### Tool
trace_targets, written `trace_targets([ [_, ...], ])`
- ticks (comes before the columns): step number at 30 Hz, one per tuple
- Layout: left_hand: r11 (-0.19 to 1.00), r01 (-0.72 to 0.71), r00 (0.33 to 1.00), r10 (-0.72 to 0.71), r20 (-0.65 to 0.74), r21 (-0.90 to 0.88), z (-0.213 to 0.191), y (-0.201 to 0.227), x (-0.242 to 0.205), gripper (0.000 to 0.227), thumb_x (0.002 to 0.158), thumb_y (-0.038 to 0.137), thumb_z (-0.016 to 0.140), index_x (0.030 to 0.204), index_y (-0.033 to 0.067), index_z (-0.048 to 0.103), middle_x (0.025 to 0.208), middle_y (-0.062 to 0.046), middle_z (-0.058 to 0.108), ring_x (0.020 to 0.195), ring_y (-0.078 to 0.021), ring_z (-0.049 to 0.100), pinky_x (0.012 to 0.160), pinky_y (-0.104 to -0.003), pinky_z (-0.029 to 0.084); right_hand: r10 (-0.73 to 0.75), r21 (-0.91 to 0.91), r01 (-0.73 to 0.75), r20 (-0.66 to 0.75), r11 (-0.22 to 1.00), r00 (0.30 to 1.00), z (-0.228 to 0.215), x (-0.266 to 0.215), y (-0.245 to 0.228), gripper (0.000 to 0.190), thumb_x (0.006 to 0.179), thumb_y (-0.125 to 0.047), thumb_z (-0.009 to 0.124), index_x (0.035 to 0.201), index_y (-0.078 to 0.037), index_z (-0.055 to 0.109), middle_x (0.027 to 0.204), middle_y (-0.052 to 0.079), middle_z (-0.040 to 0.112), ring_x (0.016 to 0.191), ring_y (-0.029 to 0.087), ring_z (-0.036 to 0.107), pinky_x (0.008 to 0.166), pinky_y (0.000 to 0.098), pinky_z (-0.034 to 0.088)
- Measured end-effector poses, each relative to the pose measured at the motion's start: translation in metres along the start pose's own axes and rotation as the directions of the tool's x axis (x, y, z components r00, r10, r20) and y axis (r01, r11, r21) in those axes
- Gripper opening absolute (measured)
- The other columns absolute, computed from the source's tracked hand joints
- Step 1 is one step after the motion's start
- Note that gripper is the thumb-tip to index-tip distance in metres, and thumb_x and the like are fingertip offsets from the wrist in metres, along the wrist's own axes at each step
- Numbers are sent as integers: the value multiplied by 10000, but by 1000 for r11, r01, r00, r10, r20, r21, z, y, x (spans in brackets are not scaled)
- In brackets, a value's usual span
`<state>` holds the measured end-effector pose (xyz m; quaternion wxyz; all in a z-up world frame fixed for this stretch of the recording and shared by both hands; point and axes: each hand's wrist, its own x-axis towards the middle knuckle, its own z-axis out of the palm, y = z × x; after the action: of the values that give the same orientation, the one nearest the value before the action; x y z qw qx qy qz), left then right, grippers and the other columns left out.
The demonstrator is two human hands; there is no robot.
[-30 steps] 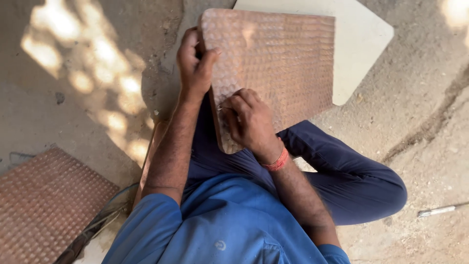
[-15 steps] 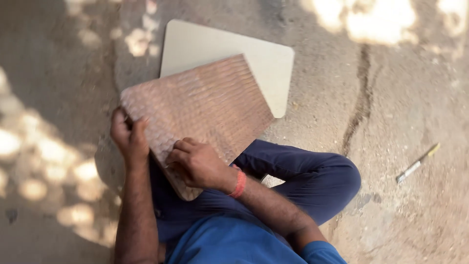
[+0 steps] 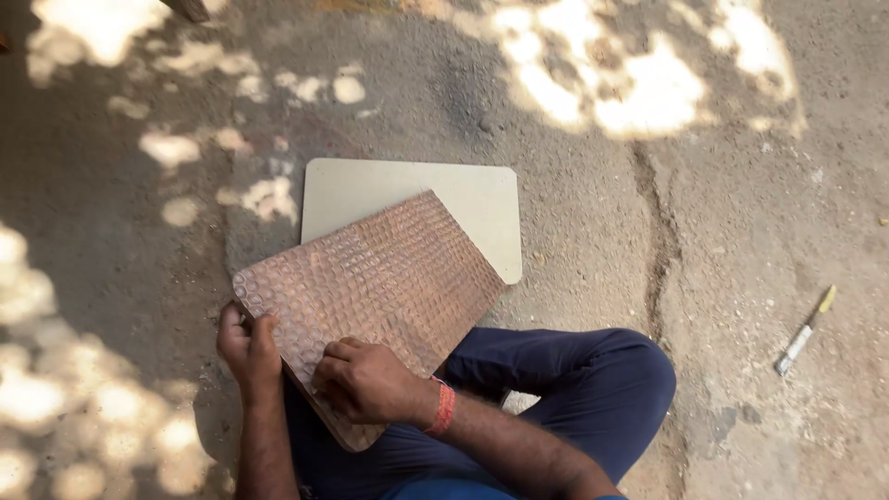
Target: The person is using a small white piece of material to clean or rub into the textured surface of a rectangular wooden panel while sitting on the ground.
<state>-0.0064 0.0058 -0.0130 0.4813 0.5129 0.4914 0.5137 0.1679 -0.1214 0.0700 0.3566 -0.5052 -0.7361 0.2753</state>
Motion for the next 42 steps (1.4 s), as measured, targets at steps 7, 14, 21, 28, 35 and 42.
trace_targets([
  [7,999,38,999,-37,16,-12,0,-2,2,224,854,7,615,1074,-33,621,1029,-49,672,901,-130,612,816,-279,513,9,-33,-8,5,999,1000,-6,5,-6,211,858,-228,708,998,-81,654,1002,112,626,961,328,645,785,437,559],
  [14,1000,12,999,-12,33,-5,-3,-9,1,198,877,1,621,1071,-35,611,1022,-41,664,897,-122,591,818,-271,499,18,-7,-18,2,1000,1000,-4,3,-7,214,855,-229,711,1005,-87,656,1002,108,625,977,330,649,811,439,564],
  [21,999,8,1000,-7,30,-39,-2,-5,2,211,876,-3,622,1084,-39,618,1042,-48,667,922,-125,599,854,-268,500,-4,19,3,39,1000,999,-8,6,-2,208,850,-219,707,1017,-100,669,1005,101,630,964,322,655,820,433,569],
  [28,999,26,1000,-26,9,20,-2,-1,2,237,862,6,611,1095,-35,623,1051,-53,677,921,-130,615,851,-272,513,14,4,-14,29,1000,999,-7,6,-2,235,834,-207,706,1028,-85,654,1034,110,625,963,323,655,813,434,568],
  [35,1000,9,1000,-9,24,2,-4,-12,4,223,876,8,626,1094,-40,621,1053,-58,676,921,-130,605,851,-274,510,12,9,-12,24,1000,1000,-6,6,-4,221,848,-205,698,1034,-92,657,1033,108,626,977,320,653,828,430,566],
  [42,1000,25,999,-24,25,-12,-2,-4,2,232,872,11,632,1099,-36,621,1048,-46,677,920,-129,607,851,-271,507,0,-25,1,37,1000,999,-4,9,-5,246,836,-210,697,1036,-75,650,1034,119,622,971,334,644,826,437,565],
])
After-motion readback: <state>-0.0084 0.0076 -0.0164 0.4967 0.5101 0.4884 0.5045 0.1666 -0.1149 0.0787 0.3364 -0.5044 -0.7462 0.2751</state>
